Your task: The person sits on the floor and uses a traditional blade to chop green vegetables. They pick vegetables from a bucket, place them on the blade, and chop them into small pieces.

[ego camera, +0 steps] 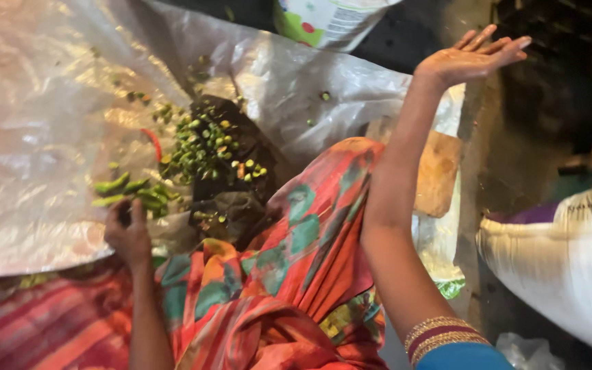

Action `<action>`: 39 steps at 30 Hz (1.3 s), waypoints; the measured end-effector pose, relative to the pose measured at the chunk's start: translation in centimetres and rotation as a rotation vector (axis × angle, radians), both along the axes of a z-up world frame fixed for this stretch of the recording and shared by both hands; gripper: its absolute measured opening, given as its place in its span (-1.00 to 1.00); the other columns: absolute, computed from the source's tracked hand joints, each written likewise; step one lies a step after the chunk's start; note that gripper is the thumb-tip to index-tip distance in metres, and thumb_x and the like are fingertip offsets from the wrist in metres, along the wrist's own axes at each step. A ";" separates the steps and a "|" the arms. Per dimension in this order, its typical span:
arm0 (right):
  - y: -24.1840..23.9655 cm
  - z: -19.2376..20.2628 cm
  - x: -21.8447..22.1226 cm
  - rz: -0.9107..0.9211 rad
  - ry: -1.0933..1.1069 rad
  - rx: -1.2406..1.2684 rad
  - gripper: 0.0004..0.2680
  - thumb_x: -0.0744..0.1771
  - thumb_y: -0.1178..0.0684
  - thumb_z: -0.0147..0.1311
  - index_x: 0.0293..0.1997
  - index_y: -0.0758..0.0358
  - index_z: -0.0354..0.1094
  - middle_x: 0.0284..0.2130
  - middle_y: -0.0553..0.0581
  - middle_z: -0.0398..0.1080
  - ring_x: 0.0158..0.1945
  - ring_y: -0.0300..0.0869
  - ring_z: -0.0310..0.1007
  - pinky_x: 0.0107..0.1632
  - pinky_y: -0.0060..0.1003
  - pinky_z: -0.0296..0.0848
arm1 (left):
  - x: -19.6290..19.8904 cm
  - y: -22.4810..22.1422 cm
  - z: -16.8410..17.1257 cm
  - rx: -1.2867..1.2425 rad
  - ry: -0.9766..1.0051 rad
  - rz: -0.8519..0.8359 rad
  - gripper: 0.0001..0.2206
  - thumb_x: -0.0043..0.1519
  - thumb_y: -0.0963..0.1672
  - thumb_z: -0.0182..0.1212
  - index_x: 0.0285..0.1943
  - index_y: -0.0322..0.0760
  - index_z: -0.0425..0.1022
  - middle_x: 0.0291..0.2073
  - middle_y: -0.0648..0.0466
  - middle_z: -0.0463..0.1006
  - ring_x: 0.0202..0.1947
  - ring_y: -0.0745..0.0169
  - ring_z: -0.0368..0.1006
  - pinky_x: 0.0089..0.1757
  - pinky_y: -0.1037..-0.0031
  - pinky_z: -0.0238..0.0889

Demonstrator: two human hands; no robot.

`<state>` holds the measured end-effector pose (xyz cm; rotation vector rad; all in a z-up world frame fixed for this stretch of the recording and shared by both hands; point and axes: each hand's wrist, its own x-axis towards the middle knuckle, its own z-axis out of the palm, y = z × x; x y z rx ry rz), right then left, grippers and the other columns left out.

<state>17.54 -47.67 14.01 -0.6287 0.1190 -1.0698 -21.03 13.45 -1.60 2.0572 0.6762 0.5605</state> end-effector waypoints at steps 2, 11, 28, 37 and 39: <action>-0.7 -0.5 -0.1 -0.016 -0.022 -0.082 -0.23 0.33 -0.40 0.02 0.62 -0.10 -0.55 0.58 0.12 -0.36 0.51 0.13 -0.04 0.44 -0.01 -0.09 | 0.2 0.7 -1.1 -0.207 -0.107 0.035 -0.81 0.46 -0.15 0.31 0.13 -0.40 0.53 -0.09 0.00 0.61 -0.16 0.22 0.55 -0.13 0.41 0.47; 7.5 -3.6 3.2 1.076 0.440 0.188 -0.86 0.34 0.11 0.07 -0.03 0.14 0.39 -0.28 0.10 0.52 -0.28 -0.14 0.51 -0.19 -0.18 0.53 | 0.2 2.1 -2.2 -0.647 -0.326 0.142 -0.82 0.51 -0.22 0.03 0.22 -0.38 0.45 0.00 0.00 0.53 -0.14 0.30 0.56 -0.19 0.48 0.56; 16.9 1.6 -1.7 1.101 0.542 0.023 -0.82 0.36 0.15 0.08 0.07 0.12 0.47 -0.29 0.04 0.54 -0.35 -0.25 0.51 -0.25 -0.29 0.53 | -0.3 3.4 -3.8 -0.945 -0.464 0.155 -0.82 0.53 -0.15 0.06 0.20 -0.35 0.49 -0.07 0.01 0.59 -0.18 0.26 0.57 -0.19 0.47 0.50; 17.0 2.0 -2.1 1.104 0.534 0.006 -0.82 0.38 0.12 0.10 0.09 0.14 0.48 -0.28 0.04 0.54 -0.34 -0.24 0.49 -0.24 -0.27 0.50 | 0.0 3.5 -4.7 -0.928 -0.453 0.179 -0.84 0.50 -0.16 0.09 0.15 -0.35 0.49 -0.06 0.02 0.59 -0.19 0.25 0.58 -0.21 0.44 0.52; 17.1 1.9 -2.1 1.111 0.522 0.018 -0.82 0.38 0.10 0.10 0.08 0.13 0.47 -0.29 0.04 0.54 -0.35 -0.23 0.49 -0.25 -0.26 0.51 | 0.0 3.4 -4.6 -0.918 -0.450 0.171 -0.84 0.50 -0.16 0.10 0.16 -0.35 0.49 -0.06 0.02 0.58 -0.19 0.26 0.57 -0.21 0.45 0.52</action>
